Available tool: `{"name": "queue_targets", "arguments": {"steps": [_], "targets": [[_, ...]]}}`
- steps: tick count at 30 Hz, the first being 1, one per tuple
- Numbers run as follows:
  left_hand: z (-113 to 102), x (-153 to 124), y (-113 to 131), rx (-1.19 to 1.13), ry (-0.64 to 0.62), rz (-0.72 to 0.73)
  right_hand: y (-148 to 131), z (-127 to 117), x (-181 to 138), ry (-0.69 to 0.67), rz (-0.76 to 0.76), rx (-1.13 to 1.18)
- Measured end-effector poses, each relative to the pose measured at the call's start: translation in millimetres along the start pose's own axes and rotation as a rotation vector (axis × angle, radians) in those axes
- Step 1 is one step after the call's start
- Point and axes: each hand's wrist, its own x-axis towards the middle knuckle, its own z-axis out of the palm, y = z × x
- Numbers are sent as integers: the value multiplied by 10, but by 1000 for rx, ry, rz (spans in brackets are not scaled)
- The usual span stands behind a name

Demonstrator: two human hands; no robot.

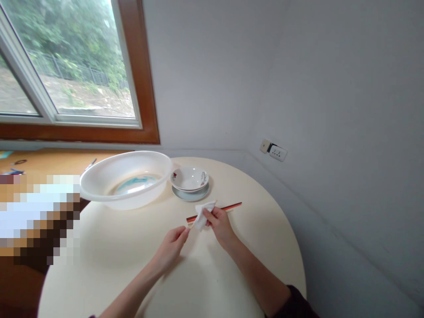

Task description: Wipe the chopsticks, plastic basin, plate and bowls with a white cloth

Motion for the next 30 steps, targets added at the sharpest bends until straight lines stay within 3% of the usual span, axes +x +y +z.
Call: {"name": "queue_targets", "arguments": {"steps": [12,21,30], "targets": [[-68,48,-1,343,48,59,-84,-343,227,200,32,147],[-94,29,24,336,64,146,-88,-614,359,351,-45,164],[-64,31,-43,201,85,90,-161,-714,392,472,-15,317]]}}
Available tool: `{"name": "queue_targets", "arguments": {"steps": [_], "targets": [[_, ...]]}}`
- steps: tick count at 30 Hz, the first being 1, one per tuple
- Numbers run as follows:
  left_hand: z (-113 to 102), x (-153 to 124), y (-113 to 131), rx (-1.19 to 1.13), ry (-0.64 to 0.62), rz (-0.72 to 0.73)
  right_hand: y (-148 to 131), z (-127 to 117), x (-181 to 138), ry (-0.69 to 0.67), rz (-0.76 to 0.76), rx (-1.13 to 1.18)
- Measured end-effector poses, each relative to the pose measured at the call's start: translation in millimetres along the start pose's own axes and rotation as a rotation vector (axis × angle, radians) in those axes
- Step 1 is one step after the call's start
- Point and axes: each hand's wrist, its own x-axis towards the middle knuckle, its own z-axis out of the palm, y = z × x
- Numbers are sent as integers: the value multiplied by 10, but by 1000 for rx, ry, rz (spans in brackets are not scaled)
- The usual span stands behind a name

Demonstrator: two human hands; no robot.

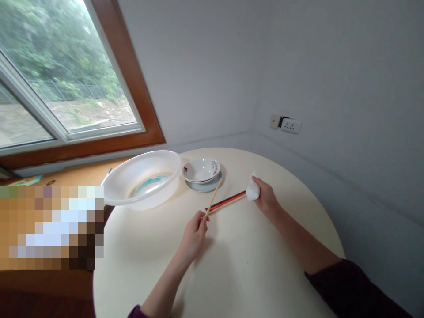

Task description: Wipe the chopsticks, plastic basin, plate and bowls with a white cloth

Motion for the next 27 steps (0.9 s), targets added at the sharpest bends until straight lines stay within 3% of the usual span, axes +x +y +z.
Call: {"name": "queue_targets", "arguments": {"steps": [6,11,19,27], "targets": [[14,19,12,-86,-19,0,8,11,-64,-130,82,-69],[-10,35,7,7,25,52,4,29,-117,-264,76,-101],[-41,1,89,-39,45,-6,-27,69,-217,-374,167,-111],[-24,-17,134,-209,23,-24,-42,170,-430,-497,246,-377]]}}
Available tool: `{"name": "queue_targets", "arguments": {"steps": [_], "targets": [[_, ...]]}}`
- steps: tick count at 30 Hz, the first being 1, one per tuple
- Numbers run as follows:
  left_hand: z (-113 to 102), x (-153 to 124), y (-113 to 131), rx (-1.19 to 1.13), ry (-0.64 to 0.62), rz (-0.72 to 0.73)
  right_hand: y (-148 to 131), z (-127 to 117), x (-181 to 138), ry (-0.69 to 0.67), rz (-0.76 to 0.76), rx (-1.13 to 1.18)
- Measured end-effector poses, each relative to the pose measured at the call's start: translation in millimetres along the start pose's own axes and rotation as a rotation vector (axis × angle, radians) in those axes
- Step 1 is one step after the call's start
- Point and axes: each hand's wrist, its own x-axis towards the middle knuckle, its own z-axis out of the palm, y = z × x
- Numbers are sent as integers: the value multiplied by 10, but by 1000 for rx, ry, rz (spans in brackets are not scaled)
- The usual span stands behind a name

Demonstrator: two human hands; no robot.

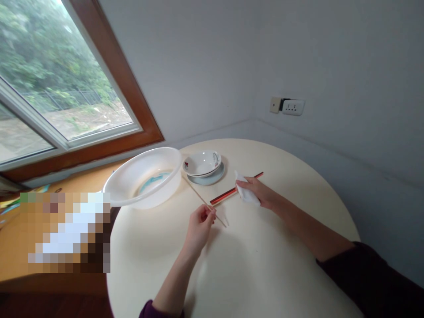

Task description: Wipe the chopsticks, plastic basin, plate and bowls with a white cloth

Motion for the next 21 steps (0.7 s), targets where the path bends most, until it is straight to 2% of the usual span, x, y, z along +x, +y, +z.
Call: {"name": "queue_targets", "arguments": {"steps": [13,21], "targets": [[29,-32,22,-80,-54,-52,35,130,-99,-451,44,-471],[33,-43,36,-98,-59,-72,78,132,-77,-558,-13,-596]]}}
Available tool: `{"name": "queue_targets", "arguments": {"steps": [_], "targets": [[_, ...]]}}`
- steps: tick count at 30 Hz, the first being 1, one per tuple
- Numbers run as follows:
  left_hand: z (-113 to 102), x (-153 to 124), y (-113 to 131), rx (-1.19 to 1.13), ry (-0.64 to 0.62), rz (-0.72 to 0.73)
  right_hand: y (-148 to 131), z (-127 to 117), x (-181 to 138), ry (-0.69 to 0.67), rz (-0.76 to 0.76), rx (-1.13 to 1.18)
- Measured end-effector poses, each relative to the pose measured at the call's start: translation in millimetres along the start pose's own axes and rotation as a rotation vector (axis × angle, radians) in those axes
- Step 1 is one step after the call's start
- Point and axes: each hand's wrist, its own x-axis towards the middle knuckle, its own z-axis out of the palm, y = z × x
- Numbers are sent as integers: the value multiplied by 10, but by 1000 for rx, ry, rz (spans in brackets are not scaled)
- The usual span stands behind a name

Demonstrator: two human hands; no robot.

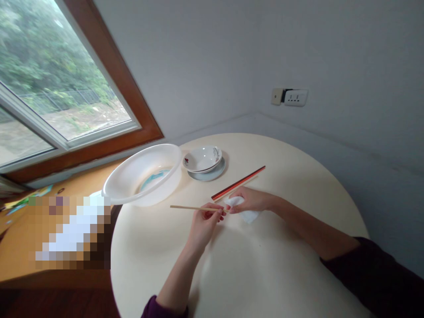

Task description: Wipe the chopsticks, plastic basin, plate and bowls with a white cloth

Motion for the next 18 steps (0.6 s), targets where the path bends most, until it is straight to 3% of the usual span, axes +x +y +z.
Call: {"name": "queue_targets", "arguments": {"steps": [8,18], "targets": [[13,-21,29,-8,-26,-20,-74,-23,-35,-4,-28,-59],[-113,56,-20,-75,127,83,-40,-241,-141,173,36,-192]]}}
